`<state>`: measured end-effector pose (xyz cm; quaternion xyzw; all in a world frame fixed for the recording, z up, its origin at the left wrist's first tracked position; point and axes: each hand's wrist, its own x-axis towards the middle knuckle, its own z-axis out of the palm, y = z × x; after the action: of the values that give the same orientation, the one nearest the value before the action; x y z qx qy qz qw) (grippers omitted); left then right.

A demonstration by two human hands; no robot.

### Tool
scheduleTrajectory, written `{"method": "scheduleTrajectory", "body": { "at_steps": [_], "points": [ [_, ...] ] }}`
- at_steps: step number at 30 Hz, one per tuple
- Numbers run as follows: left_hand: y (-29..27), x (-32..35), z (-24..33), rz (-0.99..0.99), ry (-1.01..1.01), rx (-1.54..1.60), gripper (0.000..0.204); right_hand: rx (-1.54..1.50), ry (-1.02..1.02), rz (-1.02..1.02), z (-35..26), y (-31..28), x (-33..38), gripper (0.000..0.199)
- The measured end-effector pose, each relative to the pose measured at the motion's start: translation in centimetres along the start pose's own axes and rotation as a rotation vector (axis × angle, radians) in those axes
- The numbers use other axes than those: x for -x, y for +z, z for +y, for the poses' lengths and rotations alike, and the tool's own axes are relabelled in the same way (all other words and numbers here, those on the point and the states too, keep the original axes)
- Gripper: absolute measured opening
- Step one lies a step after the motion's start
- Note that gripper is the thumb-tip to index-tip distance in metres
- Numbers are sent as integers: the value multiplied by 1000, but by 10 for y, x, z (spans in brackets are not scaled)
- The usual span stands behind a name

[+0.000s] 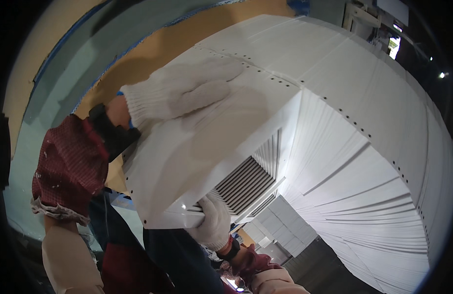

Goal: Moving white wooden frames to a workbench and polishing them using a sander and a cloth.

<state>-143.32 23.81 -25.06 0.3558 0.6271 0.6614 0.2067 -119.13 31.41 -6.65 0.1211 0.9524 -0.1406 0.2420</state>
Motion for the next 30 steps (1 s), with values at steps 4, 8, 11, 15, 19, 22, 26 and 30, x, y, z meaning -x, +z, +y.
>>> {"method": "scheduleTrajectory", "body": {
  "at_steps": [4,8,11,15,19,22,26,30],
  "points": [
    [31,26,-22,52,61,625,47,81,49,21,7,0,0,66],
    [3,71,5,-53,57,100,47,96,16,62,2,2,4,69],
    [-6,96,19,-93,231,-384,49,63,55,62,-5,6,1,69],
    [-9,130,50,-80,-315,88,58,82,113,119,-9,8,0,68],
    [-22,171,74,-91,-454,152,59,109,108,199,-11,17,3,70],
    [-24,210,98,-47,-528,137,54,169,74,261,-10,21,6,70],
    [5,339,121,-574,-646,-354,42,103,124,206,-20,12,4,73],
    [-31,488,167,-179,-637,-180,49,143,242,52,-36,-16,7,73]
  ]
}}
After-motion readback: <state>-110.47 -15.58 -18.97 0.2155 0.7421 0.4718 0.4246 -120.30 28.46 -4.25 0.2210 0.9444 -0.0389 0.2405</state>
